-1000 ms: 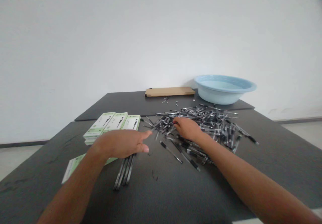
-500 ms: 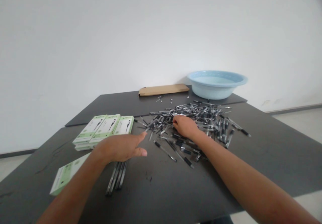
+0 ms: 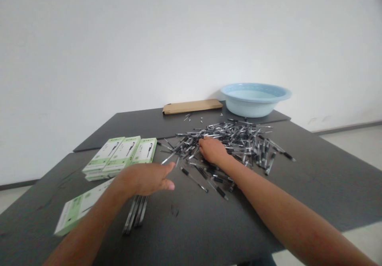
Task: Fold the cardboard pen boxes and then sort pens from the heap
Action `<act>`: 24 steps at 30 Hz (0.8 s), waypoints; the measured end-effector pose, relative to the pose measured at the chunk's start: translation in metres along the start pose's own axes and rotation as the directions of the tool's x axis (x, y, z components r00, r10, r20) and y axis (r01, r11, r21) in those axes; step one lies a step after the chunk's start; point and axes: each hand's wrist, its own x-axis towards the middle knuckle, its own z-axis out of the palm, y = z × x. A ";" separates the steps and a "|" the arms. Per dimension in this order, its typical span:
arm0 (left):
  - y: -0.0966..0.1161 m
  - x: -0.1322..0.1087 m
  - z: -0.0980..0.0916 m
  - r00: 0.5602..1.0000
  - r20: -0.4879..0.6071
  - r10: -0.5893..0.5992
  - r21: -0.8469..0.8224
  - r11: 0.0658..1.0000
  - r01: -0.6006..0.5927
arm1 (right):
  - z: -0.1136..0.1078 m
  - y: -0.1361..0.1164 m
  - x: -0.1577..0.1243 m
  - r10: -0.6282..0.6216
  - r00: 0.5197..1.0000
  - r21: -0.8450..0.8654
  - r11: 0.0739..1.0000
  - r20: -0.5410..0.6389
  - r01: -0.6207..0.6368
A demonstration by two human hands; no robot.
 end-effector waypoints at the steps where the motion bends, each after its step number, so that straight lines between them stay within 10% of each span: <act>1: 0.000 0.000 0.000 1.000 0.003 -0.001 0.002 1.000 0.001 | -0.002 0.000 -0.001 0.003 1.000 0.024 1.000 -0.013 -0.003; 16: 0.013 0.001 -0.003 0.999 0.042 0.005 0.032 0.999 -0.006 | -0.003 0.003 -0.011 -0.034 0.999 0.678 0.734 -0.030 0.045; 24: 0.014 0.004 -0.003 1.000 0.027 0.005 0.060 0.998 -0.006 | -0.002 -0.022 -0.020 -0.098 0.977 0.982 0.026 0.188 -0.186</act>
